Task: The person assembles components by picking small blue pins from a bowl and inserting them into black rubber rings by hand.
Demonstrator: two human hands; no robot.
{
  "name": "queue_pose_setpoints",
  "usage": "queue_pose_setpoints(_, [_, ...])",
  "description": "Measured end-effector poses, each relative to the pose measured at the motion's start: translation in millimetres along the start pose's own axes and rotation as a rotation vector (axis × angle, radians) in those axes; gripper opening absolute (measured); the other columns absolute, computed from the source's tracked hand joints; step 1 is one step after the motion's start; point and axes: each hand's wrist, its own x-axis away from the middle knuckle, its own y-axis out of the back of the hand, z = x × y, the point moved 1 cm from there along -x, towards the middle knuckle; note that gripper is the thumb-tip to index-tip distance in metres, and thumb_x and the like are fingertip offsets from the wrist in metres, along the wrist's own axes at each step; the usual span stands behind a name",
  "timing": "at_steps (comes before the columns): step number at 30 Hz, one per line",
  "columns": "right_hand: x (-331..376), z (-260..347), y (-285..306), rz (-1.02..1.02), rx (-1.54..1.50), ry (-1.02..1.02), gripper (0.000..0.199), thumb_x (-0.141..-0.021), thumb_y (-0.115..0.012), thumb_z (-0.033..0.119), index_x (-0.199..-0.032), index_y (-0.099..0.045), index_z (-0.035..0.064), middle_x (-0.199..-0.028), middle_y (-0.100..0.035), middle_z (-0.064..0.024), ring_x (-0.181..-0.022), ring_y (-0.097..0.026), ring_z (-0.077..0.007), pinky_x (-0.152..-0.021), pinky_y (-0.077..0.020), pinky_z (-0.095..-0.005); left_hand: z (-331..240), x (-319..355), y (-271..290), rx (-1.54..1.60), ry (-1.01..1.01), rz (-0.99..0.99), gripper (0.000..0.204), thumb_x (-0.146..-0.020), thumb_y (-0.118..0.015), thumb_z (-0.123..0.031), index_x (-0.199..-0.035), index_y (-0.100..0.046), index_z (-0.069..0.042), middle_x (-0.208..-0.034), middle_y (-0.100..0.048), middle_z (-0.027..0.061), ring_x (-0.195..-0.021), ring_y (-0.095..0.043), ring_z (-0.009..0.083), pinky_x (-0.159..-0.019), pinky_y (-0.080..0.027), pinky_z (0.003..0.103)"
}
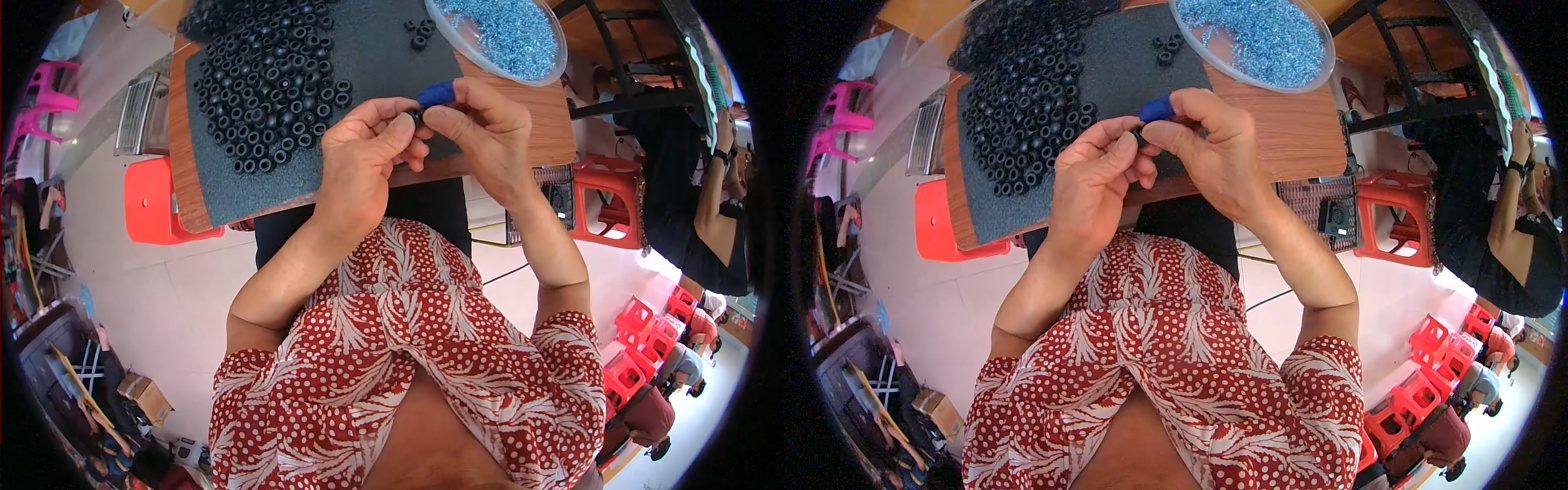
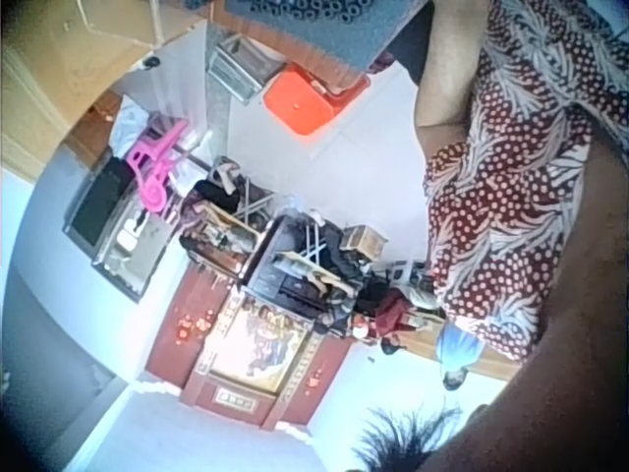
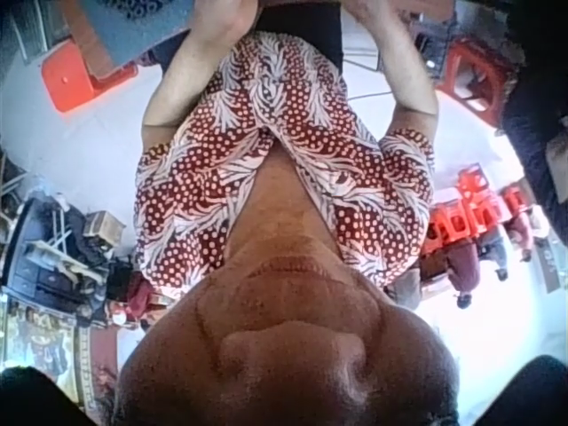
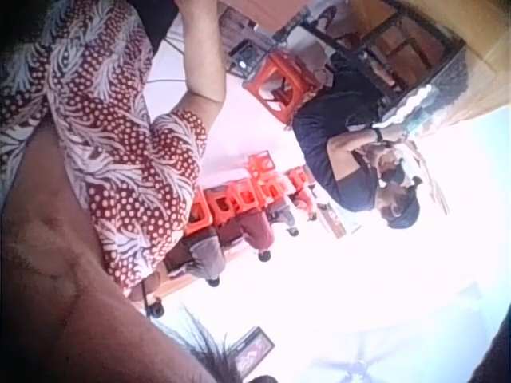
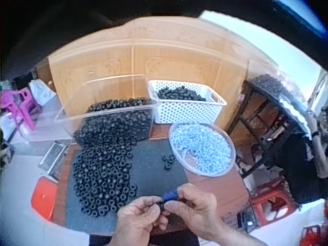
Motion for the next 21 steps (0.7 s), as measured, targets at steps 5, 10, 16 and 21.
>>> queue_pose_setpoints(5, [-2.8, 3.7, 4.3, 0.060, -0.045, -0.084, 0.005, -0.080, -0.063, 0.000, -0.083, -0.062, -0.0024, -0.077, -0.062, -0.0041, -0.069, -0.058, -0.0076, -0.061, -0.0462, -0.0209, 1.7, 3.8, -3.6, -0.131, -0.054, -0.028, 0.018, -0.089, -0.055, -0.008, -0.103, -0.056, 0.003, -0.086, -0.062, 0.0077, -0.068, -0.056, 0.0104, -0.062, -0.047, 0.022])
queue_pose_setpoints(10, [0.5, -0.3, 3.1, 0.063, -0.086, -0.028, 0.006, -0.080, -0.063, -0.001, -0.085, -0.062, -0.0024, -0.078, -0.062, -0.0045, -0.070, -0.057, -0.0074, -0.062, -0.0465, -0.0210, 3.8, 1.9, -0.3, -0.178, -0.091, -0.043, 0.018, -0.088, -0.056, -0.007, -0.103, -0.056, 0.003, -0.085, -0.062, 0.0074, -0.068, -0.056, 0.0103, -0.062, -0.047, 0.021])
queue_pose_setpoints(16, [5.0, -1.8, 1.5, 0.003, 0.018, 0.000, 0.018, -0.074, -0.066, -0.005, -0.090, -0.061, -0.0021, -0.083, -0.059, -0.0042, -0.075, -0.056, -0.0091, -0.066, -0.0470, -0.0222, 1.8, 1.2, 1.8, -0.164, -0.096, -0.033, 0.017, -0.088, -0.055, -0.007, -0.102, -0.057, 0.002, -0.085, -0.062, 0.0074, -0.068, -0.056, 0.0104, -0.061, -0.047, 0.021])
queue_pose_setpoints(21, [2.8, -3.6, 6.9, -0.035, 0.049, 0.002, 0.024, -0.070, -0.069, -0.005, -0.092, -0.061, -0.0019, -0.081, -0.058, -0.0033, -0.074, -0.057, -0.0091, -0.066, -0.0472, -0.0220, -0.8, 1.8, -1.8, -0.146, -0.059, -0.018, 0.017, -0.089, -0.055, -0.007, -0.103, -0.057, 0.002, -0.084, -0.062, 0.0072, -0.069, -0.056, 0.0105, -0.061, -0.047, 0.022])
